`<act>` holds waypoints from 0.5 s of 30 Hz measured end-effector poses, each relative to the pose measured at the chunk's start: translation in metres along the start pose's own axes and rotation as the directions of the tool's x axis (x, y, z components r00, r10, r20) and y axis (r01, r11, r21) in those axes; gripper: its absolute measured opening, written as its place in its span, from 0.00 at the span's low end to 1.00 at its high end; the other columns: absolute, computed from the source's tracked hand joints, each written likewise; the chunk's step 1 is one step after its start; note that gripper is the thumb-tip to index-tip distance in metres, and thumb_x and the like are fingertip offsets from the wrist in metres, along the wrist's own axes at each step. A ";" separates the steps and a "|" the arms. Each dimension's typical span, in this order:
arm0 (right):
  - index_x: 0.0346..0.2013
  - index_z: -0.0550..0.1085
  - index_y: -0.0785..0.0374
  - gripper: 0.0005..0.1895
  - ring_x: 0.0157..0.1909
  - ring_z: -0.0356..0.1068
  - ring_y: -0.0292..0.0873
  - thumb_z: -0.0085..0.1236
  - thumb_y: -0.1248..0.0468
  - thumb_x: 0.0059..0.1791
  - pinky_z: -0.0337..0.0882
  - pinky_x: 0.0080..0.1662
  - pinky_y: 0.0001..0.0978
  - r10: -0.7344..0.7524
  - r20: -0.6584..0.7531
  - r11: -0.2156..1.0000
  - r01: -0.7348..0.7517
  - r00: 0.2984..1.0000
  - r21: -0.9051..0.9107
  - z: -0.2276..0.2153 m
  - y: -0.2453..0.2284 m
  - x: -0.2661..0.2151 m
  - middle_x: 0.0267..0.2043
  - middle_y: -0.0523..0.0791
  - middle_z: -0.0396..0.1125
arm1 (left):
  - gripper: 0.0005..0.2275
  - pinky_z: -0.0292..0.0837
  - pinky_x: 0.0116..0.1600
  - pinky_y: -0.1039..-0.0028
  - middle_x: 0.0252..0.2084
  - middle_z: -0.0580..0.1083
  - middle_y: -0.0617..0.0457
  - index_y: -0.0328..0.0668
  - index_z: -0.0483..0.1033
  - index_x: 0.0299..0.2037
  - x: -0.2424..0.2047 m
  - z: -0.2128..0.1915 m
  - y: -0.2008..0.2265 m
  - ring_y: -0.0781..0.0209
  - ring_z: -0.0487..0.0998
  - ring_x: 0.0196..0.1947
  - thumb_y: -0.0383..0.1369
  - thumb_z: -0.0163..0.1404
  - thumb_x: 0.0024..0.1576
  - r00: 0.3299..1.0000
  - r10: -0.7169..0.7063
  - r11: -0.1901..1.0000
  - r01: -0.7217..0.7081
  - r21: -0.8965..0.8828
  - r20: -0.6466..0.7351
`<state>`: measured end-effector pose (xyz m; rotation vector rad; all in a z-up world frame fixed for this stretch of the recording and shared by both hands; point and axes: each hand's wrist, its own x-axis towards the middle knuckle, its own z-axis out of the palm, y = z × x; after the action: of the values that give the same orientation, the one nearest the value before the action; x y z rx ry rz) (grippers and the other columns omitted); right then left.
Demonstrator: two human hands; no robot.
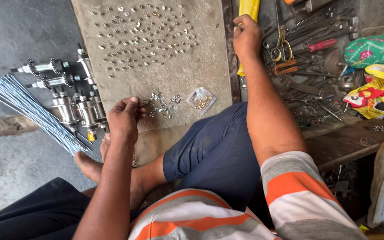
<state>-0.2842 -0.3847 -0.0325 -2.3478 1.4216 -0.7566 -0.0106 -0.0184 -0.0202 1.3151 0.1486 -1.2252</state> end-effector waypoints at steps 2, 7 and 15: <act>0.38 0.79 0.62 0.09 0.38 0.77 0.49 0.68 0.72 0.45 0.75 0.41 0.40 -0.011 -0.018 0.999 0.010 1.000 -0.050 0.004 -0.005 0.003 0.35 0.48 0.75 | 0.07 0.76 0.35 0.74 0.32 0.76 0.50 0.31 0.76 0.41 -0.002 0.002 0.004 0.62 0.77 0.29 0.30 0.53 0.63 1.000 0.001 1.000 -0.001 -0.001 0.014; 0.31 0.79 0.60 0.07 0.37 0.75 0.53 0.73 0.69 0.43 0.73 0.41 0.43 -0.098 -0.037 0.980 0.090 0.995 -0.176 0.010 -0.006 0.010 0.34 0.50 0.74 | 0.07 0.75 0.34 0.74 0.31 0.76 0.50 0.32 0.76 0.41 -0.007 0.003 0.007 0.62 0.77 0.29 0.30 0.55 0.62 1.000 -0.006 1.000 0.005 0.022 0.024; 0.33 0.78 0.61 0.02 0.36 0.79 0.41 0.62 0.70 0.47 0.75 0.40 0.32 -0.050 0.176 0.994 0.031 0.983 0.107 0.021 -0.093 -0.001 0.34 0.47 0.77 | 0.07 0.74 0.32 0.73 0.30 0.76 0.51 0.35 0.76 0.39 -0.003 0.002 -0.001 0.62 0.76 0.27 0.32 0.53 0.63 0.997 0.010 1.000 -0.010 -0.005 0.074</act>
<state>-0.2051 -0.3411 -0.0033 -2.3066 1.2336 -0.5983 -0.0135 -0.0180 -0.0183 1.2629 0.0920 -1.2628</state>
